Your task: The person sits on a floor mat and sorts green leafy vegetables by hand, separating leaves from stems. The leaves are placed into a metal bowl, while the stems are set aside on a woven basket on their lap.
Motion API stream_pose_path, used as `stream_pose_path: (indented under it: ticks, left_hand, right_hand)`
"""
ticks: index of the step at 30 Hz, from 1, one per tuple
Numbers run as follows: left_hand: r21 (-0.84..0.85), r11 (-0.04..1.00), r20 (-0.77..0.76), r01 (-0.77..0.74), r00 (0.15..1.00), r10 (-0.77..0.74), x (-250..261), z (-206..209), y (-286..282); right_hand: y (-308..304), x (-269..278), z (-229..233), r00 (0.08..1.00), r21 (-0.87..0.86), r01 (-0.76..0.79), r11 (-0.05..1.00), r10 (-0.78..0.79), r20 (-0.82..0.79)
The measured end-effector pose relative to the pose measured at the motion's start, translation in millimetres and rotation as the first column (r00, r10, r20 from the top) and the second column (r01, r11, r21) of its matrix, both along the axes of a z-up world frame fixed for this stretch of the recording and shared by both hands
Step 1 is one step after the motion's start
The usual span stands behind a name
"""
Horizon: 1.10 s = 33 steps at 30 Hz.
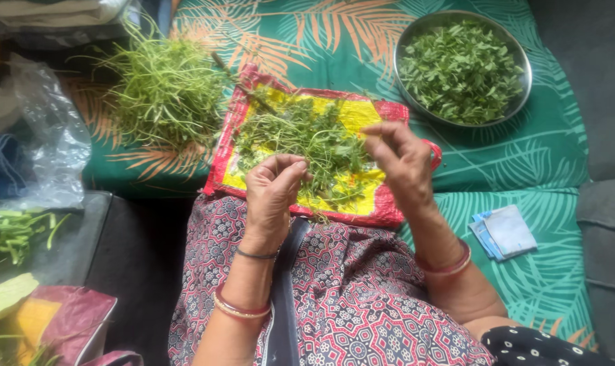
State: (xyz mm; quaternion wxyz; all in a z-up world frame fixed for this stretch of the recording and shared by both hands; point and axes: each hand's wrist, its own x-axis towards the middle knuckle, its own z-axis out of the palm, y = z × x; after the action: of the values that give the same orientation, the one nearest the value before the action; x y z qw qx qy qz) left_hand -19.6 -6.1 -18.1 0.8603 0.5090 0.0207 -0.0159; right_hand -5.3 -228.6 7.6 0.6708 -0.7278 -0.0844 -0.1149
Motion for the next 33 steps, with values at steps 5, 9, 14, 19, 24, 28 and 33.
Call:
stream_pose_path:
  ticks: [5,9,14,19,24,28,33]
  left_hand:
    - [-0.065,0.997,-0.04,0.046,0.998,-0.048,2,-2,-8]
    - [-0.049,0.998,-0.035,0.035,0.999,-0.037,2,-3,-9]
    - [-0.014,0.999,-0.039,0.039,0.998,-0.04,2,-5,-10]
    - [0.031,0.998,-0.058,0.058,0.997,-0.056,1,-6,-11]
    - [0.01,0.994,-0.047,0.109,0.993,-0.108,-1,-9,-15]
    - [0.026,0.992,-0.086,0.123,0.989,-0.12,-2,-9,-19]
    - [-0.035,0.991,-0.127,0.126,0.983,-0.13,0,-14,-20]
  right_hand:
    - [-16,12,-14,0.943,0.234,-0.169,0.958,0.226,-0.244]
    - [-20,13,-32,0.87,0.36,-0.35,0.865,0.443,-0.219]
    - [-21,13,-33,0.842,0.509,-0.311,0.802,0.481,-0.243]
    - [-20,14,-39,0.838,0.58,-0.301,0.757,0.5,-0.218]
    - [-19,15,-48,0.9,0.502,-0.266,0.823,0.398,-0.176]
    - [-11,12,-46,0.936,0.524,-0.21,0.825,0.325,-0.136]
    - [0,9,-35,0.833,0.656,-0.245,0.714,0.501,-0.234]
